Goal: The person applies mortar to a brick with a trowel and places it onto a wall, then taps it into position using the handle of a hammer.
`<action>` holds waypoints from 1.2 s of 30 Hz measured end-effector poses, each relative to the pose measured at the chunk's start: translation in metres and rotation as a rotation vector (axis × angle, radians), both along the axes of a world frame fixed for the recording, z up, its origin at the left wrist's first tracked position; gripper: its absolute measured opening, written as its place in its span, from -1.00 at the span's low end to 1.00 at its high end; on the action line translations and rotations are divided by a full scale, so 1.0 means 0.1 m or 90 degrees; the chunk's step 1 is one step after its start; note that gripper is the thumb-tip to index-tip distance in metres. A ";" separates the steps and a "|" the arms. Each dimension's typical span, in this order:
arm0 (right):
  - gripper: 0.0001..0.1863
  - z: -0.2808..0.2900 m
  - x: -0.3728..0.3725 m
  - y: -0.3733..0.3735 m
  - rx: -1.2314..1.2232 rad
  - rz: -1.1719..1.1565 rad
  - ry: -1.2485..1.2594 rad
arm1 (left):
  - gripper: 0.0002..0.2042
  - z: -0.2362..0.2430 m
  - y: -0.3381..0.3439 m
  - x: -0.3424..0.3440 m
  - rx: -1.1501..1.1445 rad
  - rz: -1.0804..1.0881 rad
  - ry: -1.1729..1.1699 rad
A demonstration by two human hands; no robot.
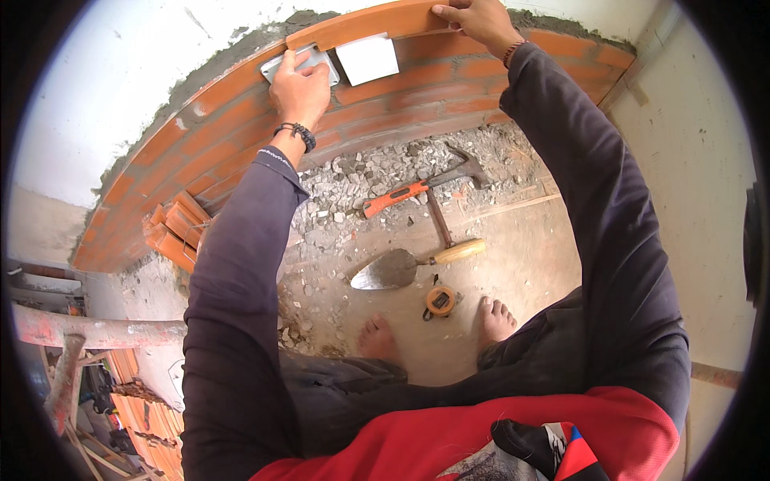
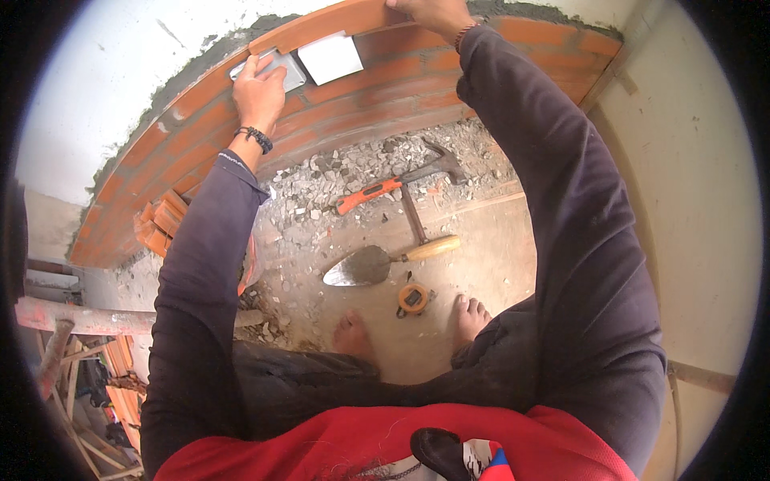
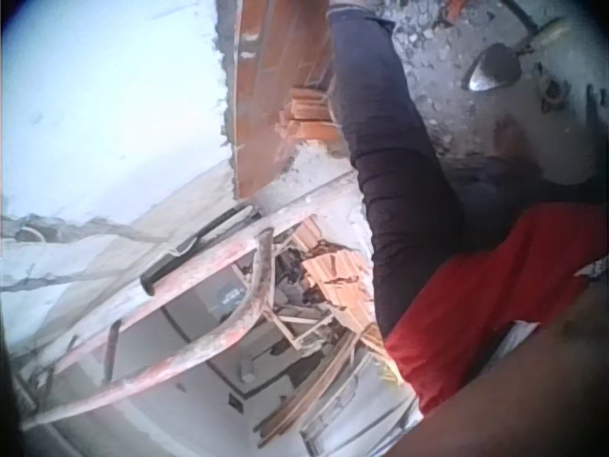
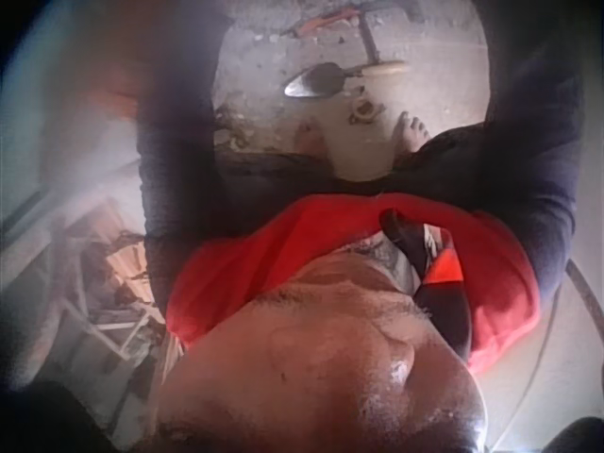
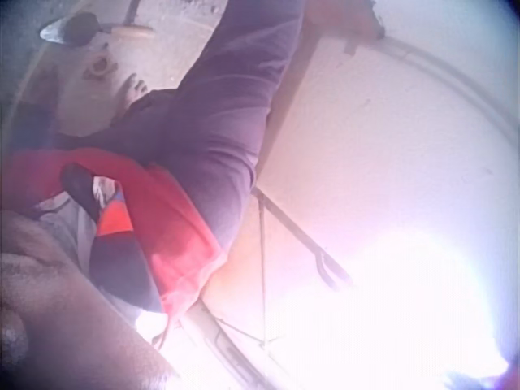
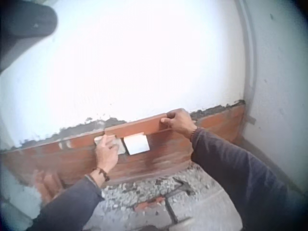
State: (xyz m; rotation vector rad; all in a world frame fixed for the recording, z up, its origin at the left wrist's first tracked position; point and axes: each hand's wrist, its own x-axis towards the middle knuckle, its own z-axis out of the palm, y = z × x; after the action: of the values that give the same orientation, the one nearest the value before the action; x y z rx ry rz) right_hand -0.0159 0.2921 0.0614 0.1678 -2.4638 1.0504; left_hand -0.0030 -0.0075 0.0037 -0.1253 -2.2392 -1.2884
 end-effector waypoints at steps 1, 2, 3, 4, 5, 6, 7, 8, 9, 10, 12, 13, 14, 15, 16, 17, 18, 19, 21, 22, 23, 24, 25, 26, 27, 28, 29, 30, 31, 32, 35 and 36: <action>-0.65 0.02 0.01 -0.01 -0.001 -0.002 0.002 | -0.60 -0.01 0.01 -0.01 -0.005 -0.001 0.006; -0.65 0.00 0.02 0.01 -0.002 -0.006 0.016 | -0.59 -0.02 0.01 -0.02 -0.010 -0.001 0.012; -0.65 -0.01 0.03 0.00 -0.003 -0.008 0.032 | -0.58 -0.01 0.01 -0.02 -0.015 0.000 0.018; -0.64 0.00 0.04 0.00 -0.005 -0.009 0.023 | -0.57 0.00 0.01 -0.02 -0.027 0.004 0.009; -0.64 0.00 0.05 0.00 -0.006 -0.009 0.013 | -0.56 0.00 0.01 -0.01 -0.038 0.008 0.000; -0.63 0.02 0.06 0.00 -0.008 -0.009 0.005 | -0.54 0.01 0.01 -0.01 -0.050 0.013 -0.009; -0.63 0.01 0.05 0.00 -0.006 -0.008 0.015 | -0.53 0.01 0.01 -0.01 -0.040 0.013 -0.005; -0.62 -0.01 0.04 0.01 -0.004 -0.007 0.026 | -0.52 0.01 0.02 0.00 -0.030 0.012 -0.001; -0.62 -0.01 0.03 0.01 -0.001 -0.005 0.036 | -0.51 0.02 0.03 0.00 -0.020 0.012 0.003; -0.61 -0.02 0.03 0.01 -0.015 -0.009 0.029 | -0.51 0.03 0.03 0.01 -0.022 0.011 -0.003; -0.60 -0.01 0.04 0.00 -0.041 -0.014 0.016 | -0.49 0.05 0.04 0.01 -0.027 0.009 -0.015; -0.60 -0.01 0.04 0.00 -0.033 -0.015 0.022 | -0.47 0.06 0.04 0.02 -0.013 0.004 -0.027; -0.60 -0.01 0.03 -0.01 -0.024 -0.012 0.023 | -0.44 0.07 0.05 0.02 0.001 -0.002 -0.039; -0.60 -0.02 0.02 -0.01 -0.024 -0.012 0.021 | -0.42 0.09 0.06 0.03 0.016 -0.007 -0.050; -0.60 -0.02 0.02 0.00 -0.020 -0.011 0.022 | -0.41 0.10 0.07 0.05 0.007 -0.005 -0.060; -0.60 -0.03 0.02 0.00 -0.018 -0.012 0.021 | -0.41 0.12 0.07 0.06 -0.001 -0.004 -0.070; -0.60 -0.03 0.01 -0.01 -0.016 -0.011 0.020 | -0.40 0.14 0.07 0.08 -0.009 -0.002 -0.079; -0.60 -0.02 0.01 0.00 -0.015 -0.010 0.018 | -0.40 0.13 0.08 0.09 -0.003 -0.003 -0.078; -0.59 -0.03 0.01 0.00 -0.011 -0.010 0.016 | -0.40 0.13 0.08 0.08 0.008 -0.004 -0.076; -0.59 -0.03 0.01 0.00 -0.009 -0.010 0.015 | -0.41 0.14 0.08 0.08 0.004 -0.010 -0.070; -0.59 -0.02 0.00 0.00 -0.005 -0.011 0.014 | -0.42 0.13 0.08 0.07 0.002 -0.012 -0.068; -0.59 -0.03 0.00 0.00 -0.004 -0.010 0.013 | -0.42 0.12 0.07 0.06 -0.001 -0.013 -0.066; -0.59 -0.04 -0.01 0.01 -0.003 -0.009 0.010 | -0.43 0.11 0.06 0.05 -0.003 -0.013 -0.064; -0.59 -0.05 -0.02 0.00 -0.003 -0.009 0.007 | -0.44 0.10 0.05 0.05 -0.020 -0.012 -0.048; -0.59 -0.04 -0.02 0.01 0.000 -0.010 0.006 | -0.44 0.09 0.05 0.04 -0.023 -0.009 -0.045; -0.58 -0.05 -0.04 0.02 0.006 -0.011 0.005 | -0.45 0.08 0.05 0.03 -0.025 -0.006 -0.042; -0.58 -0.06 -0.04 0.02 0.009 -0.011 0.002 | -0.45 0.07 0.05 0.02 -0.028 -0.002 -0.038; -0.58 -0.07 -0.05 0.03 0.013 -0.013 0.001 | -0.46 0.08 0.06 0.03 -0.024 0.004 -0.042; -0.58 -0.07 -0.06 0.03 0.018 -0.014 -0.002 | -0.47 0.08 0.06 0.04 -0.024 0.003 -0.039; -0.58 -0.09 -0.07 0.03 0.021 -0.014 -0.005 | -0.48 0.08 0.07 0.04 -0.024 0.003 -0.037; -0.58 -0.12 -0.11 0.02 0.033 -0.012 -0.016 | -0.53 0.10 0.06 0.07 -0.028 0.015 -0.039; -0.57 -0.12 -0.13 0.01 0.036 -0.011 -0.022 | -0.52 0.11 0.05 0.07 -0.041 0.028 -0.032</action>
State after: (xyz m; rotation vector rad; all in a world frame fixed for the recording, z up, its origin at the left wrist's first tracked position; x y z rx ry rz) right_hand -0.0292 0.2930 0.0498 0.1469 -2.5223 0.9843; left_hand 0.0043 -0.0023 0.0147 -0.0672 -2.3140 -1.2105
